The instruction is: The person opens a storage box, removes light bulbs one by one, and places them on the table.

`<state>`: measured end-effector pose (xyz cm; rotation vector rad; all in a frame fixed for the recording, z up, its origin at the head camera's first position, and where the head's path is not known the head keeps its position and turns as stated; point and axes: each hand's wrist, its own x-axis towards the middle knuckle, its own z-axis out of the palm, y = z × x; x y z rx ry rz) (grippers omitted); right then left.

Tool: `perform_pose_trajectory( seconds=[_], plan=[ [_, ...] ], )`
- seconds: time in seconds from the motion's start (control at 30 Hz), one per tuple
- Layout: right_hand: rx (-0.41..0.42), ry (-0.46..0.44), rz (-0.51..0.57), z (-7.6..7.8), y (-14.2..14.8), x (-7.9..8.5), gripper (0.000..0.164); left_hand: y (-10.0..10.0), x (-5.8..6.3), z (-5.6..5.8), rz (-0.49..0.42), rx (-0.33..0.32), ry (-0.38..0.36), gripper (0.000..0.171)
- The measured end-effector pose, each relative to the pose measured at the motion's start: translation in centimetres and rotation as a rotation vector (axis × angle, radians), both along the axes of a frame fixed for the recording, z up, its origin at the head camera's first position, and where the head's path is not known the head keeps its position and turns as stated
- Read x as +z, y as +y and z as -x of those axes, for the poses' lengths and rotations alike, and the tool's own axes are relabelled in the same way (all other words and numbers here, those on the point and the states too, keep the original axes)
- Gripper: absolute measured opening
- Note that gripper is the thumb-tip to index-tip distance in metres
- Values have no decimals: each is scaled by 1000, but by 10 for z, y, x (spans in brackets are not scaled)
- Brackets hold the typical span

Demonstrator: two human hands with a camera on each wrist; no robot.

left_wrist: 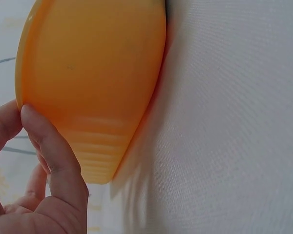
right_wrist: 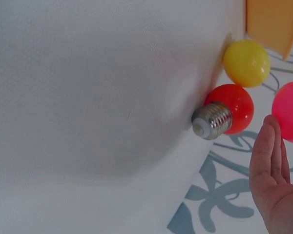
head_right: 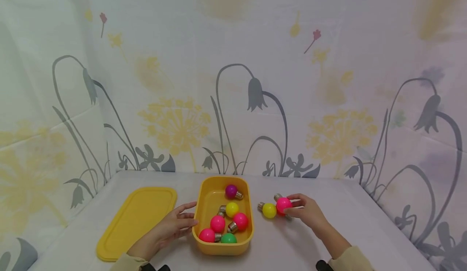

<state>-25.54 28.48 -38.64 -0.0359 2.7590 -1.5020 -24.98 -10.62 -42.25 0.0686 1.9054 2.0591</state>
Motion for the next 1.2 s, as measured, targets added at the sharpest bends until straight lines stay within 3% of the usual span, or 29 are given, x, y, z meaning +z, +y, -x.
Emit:
perform_pose_trajectory(
  seconds=[0.47,1.2],
  plan=[
    [-46,-14,5,-3,25,1,57,0,0,1,6,2,6,65],
    [-76,-85,2,4,48,-23,53,1,-1,0,16,4,7,65]
  ],
)
